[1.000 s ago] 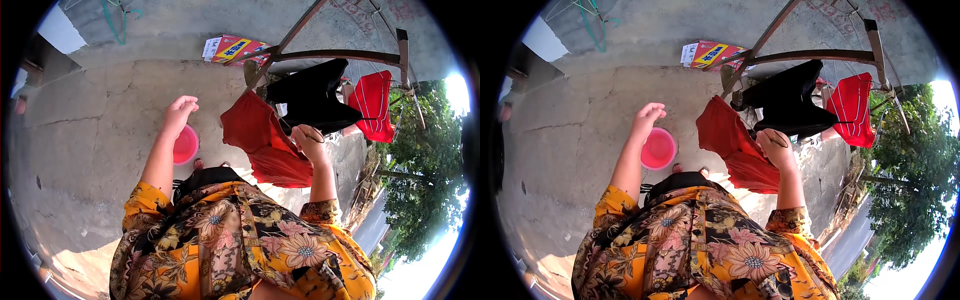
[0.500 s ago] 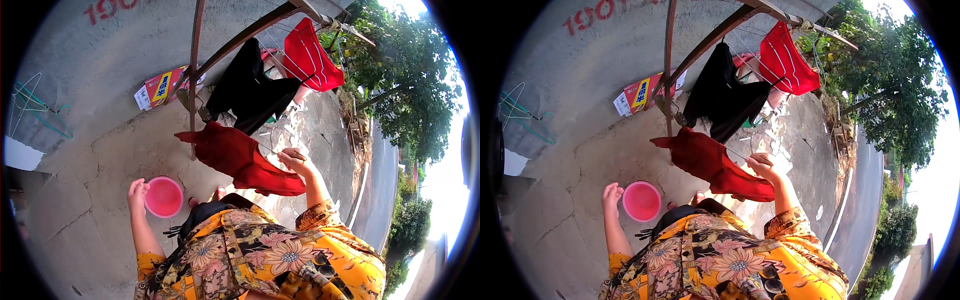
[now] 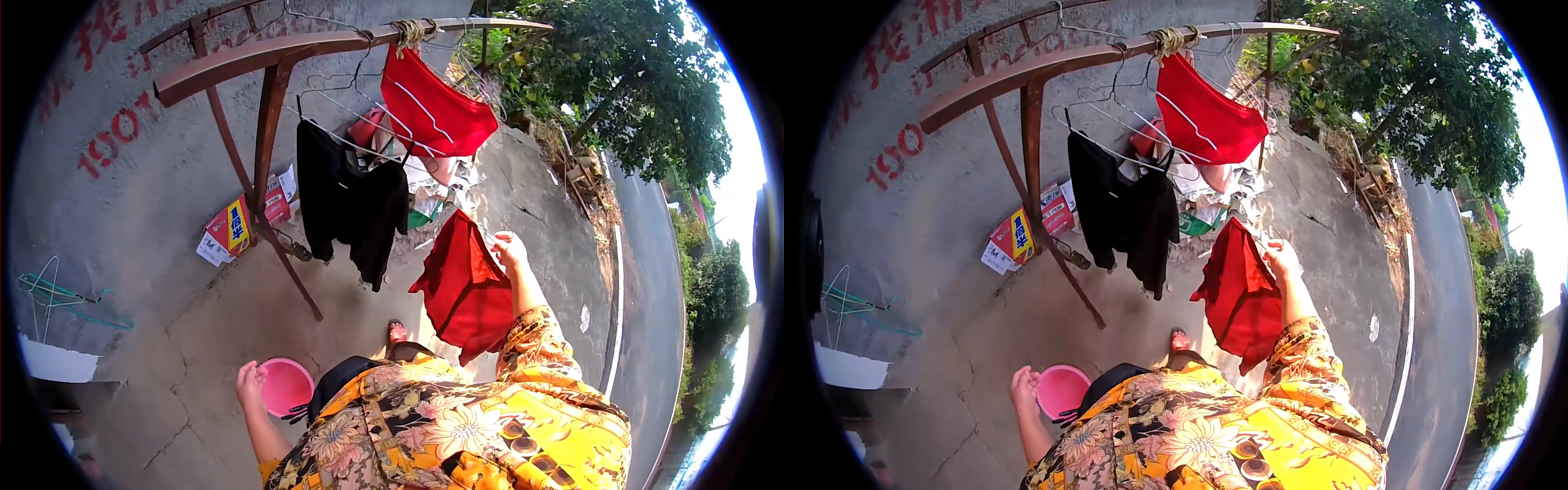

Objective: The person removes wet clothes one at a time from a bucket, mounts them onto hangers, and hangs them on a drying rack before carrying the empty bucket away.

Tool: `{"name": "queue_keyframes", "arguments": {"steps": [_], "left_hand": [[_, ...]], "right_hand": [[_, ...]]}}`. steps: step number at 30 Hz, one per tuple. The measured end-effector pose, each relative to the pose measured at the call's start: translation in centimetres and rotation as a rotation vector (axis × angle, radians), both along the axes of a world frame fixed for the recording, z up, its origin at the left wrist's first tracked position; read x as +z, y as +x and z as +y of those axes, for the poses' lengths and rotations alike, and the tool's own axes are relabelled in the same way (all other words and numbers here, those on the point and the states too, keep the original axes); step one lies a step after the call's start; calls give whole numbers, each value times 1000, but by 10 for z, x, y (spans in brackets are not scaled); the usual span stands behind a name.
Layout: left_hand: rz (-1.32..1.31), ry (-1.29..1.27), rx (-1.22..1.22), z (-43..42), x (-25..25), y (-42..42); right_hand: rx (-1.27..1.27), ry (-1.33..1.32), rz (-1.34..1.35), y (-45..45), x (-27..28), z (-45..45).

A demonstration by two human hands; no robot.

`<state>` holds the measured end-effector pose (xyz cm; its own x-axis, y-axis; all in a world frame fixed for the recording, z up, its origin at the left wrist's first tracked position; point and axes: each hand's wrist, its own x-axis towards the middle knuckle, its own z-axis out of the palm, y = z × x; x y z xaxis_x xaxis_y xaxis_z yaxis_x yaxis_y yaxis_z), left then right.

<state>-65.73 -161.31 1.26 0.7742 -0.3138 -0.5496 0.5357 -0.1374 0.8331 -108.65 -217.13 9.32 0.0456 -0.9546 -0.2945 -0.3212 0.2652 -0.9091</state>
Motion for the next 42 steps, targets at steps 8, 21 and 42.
{"name": "queue_keyframes", "arguments": {"steps": [8, 21, 42], "left_hand": [[-58, 177, -187, -120, 23, -46], [-213, 322, -383, -187, 37, -104], [342, 535, 353, 27, -40, -236]], "right_hand": [[158, -387, -110, 5, 53, -133], [274, -706, -82, 137, 265, -343], [-108, -953, 280, 12, 132, -390]]}}
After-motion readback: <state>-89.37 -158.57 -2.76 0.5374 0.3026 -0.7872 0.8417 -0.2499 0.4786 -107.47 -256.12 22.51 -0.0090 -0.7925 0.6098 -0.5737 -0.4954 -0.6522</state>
